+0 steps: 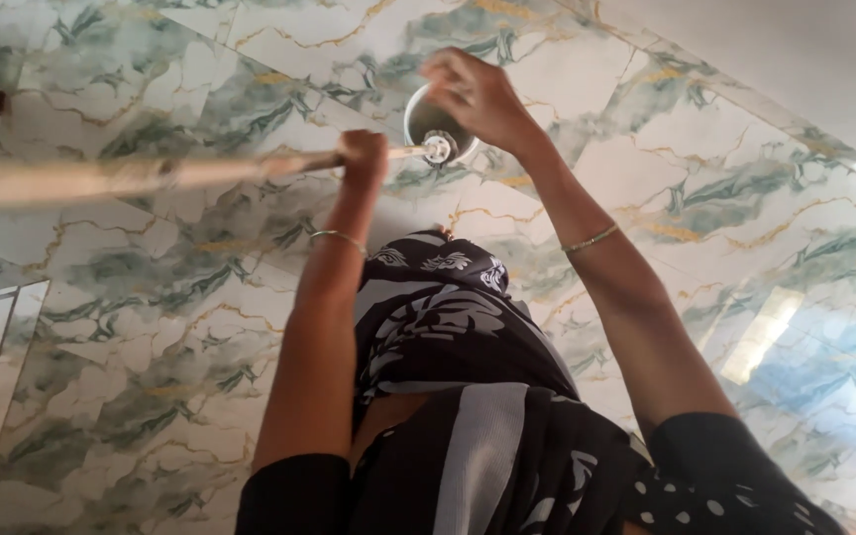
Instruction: The person mops the floor by first dipping the mop head into a bucket of water and wringing it out by hand. They then use the mop to clean the tiled floor, moving it back and forth across the surface.
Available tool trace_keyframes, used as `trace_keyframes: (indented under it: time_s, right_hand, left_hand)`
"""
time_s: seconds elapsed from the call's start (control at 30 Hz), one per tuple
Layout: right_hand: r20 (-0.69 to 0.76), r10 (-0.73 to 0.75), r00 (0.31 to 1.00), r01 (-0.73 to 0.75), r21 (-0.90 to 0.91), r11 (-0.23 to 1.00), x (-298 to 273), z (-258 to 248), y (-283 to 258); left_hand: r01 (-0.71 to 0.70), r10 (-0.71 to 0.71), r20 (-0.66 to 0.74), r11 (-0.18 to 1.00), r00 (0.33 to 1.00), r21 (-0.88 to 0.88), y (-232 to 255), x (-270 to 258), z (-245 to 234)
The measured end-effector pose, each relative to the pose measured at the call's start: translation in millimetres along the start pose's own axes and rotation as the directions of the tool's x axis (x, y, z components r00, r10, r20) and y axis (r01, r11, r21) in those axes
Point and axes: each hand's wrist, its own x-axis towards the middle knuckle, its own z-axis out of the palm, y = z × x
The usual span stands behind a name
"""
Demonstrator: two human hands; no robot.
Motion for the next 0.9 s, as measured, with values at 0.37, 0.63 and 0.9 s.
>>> trace_keyframes:
  time_s: [0.37, 0.63, 0.9]
  right_hand:
    - [-0.137, 0.685, 0.715, -0.695, -0.033, 0.718, -156, 76, 194]
    - [0.175, 0.910, 0.377, -0.858, 0.436, 0.272, -156, 169, 201]
    - [0.244, 0.924, 0.294, -0.740, 0.670, 0.059, -128, 215, 226]
  left_hand:
    - [0.398, -0.141, 0.469, 0.761, 0.872, -0.512, -50, -101, -62]
    - [0.447, -0.003, 0.600, 0.671, 0.800, -0.592, -44, -155, 0]
    - [0.620, 0.117, 0.683, 0.331, 0.721, -0.711, -57, -178, 70]
